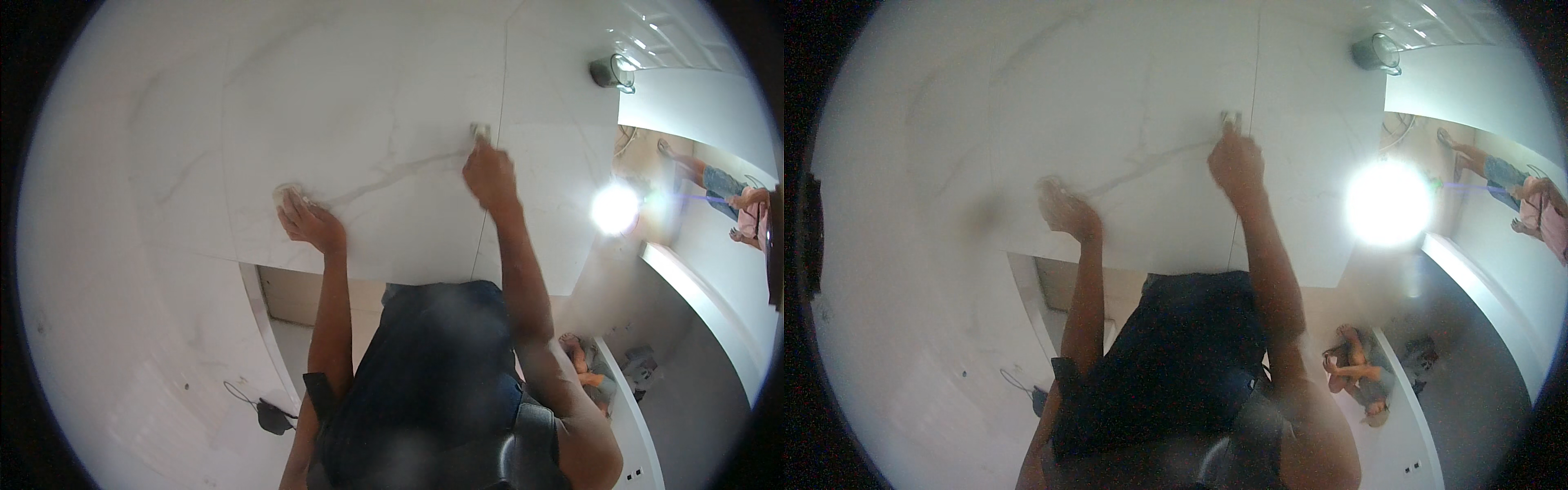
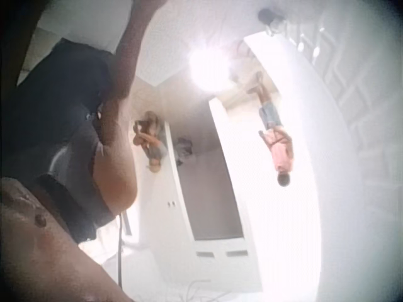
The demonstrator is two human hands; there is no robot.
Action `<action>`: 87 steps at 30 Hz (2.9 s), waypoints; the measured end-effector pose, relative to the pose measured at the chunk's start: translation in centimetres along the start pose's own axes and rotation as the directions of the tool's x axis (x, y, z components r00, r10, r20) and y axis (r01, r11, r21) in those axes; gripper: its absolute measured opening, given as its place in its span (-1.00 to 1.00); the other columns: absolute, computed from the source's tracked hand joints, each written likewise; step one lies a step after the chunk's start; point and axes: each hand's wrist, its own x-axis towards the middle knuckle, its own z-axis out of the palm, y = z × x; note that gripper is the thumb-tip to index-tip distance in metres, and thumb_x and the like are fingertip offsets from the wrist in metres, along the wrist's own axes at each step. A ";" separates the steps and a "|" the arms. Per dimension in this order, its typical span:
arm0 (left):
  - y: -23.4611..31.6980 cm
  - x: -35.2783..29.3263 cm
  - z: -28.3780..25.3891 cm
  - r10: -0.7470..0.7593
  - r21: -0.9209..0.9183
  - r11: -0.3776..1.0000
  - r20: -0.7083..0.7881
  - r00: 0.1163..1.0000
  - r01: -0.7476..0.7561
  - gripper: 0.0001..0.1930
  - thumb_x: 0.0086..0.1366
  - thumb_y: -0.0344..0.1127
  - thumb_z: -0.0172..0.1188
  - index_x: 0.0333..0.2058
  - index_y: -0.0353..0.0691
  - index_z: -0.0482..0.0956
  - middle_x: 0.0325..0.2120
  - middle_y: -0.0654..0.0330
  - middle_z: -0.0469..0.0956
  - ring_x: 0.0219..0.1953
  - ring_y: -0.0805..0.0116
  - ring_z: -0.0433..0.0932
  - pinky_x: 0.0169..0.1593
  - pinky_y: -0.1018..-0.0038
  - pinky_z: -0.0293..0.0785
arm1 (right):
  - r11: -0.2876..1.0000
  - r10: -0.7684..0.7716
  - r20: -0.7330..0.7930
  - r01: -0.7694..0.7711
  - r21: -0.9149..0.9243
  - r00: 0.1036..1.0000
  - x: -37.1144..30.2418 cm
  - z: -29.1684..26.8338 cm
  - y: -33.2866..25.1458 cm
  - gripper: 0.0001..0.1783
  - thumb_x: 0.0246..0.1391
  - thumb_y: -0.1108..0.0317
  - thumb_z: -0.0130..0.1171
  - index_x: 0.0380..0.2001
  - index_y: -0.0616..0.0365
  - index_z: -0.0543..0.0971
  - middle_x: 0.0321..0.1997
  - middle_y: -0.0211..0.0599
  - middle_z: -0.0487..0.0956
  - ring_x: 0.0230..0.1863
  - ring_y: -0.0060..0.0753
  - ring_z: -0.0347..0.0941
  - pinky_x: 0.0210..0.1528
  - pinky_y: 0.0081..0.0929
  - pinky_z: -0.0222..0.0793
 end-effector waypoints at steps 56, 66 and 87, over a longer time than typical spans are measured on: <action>0.9 0.3 -0.8 0.015 0.003 1.000 -0.044 0.999 -0.015 -0.41 0.28 -0.48 -0.03 0.30 -0.16 0.13 0.32 0.22 0.12 0.35 -0.03 -0.01 0.30 0.00 -0.08 | 0.999 -0.045 0.022 0.045 -0.008 0.999 0.1 -0.9 -4.0 -0.55 0.07 0.40 -0.10 0.07 0.24 0.42 -0.21 0.20 0.57 -0.10 0.24 0.50 0.01 0.03 0.39; 1.7 0.8 -0.6 -0.018 0.010 1.000 -0.022 1.000 0.019 -0.52 0.41 -0.34 -0.14 0.29 -0.13 0.17 0.31 0.20 0.13 0.35 0.00 0.00 0.29 0.03 -0.07 | 1.000 0.013 0.050 -0.014 0.021 0.999 12.6 -6.3 -7.2 -0.59 0.12 0.37 -0.02 0.04 0.25 0.43 -0.08 0.01 0.57 -0.02 0.03 0.50 0.03 -0.10 0.44; 2.0 1.0 -1.4 0.009 0.001 1.000 0.014 1.000 -0.009 -0.36 0.24 -0.48 0.00 0.31 -0.14 0.11 0.33 0.21 0.08 0.37 0.00 -0.05 0.31 0.00 -0.12 | 0.998 0.048 0.196 -0.056 0.035 0.979 15.2 -9.1 -10.9 -0.65 0.13 0.43 -0.11 -0.05 0.31 0.50 0.00 0.06 0.55 0.04 -0.01 0.48 0.08 -0.15 0.42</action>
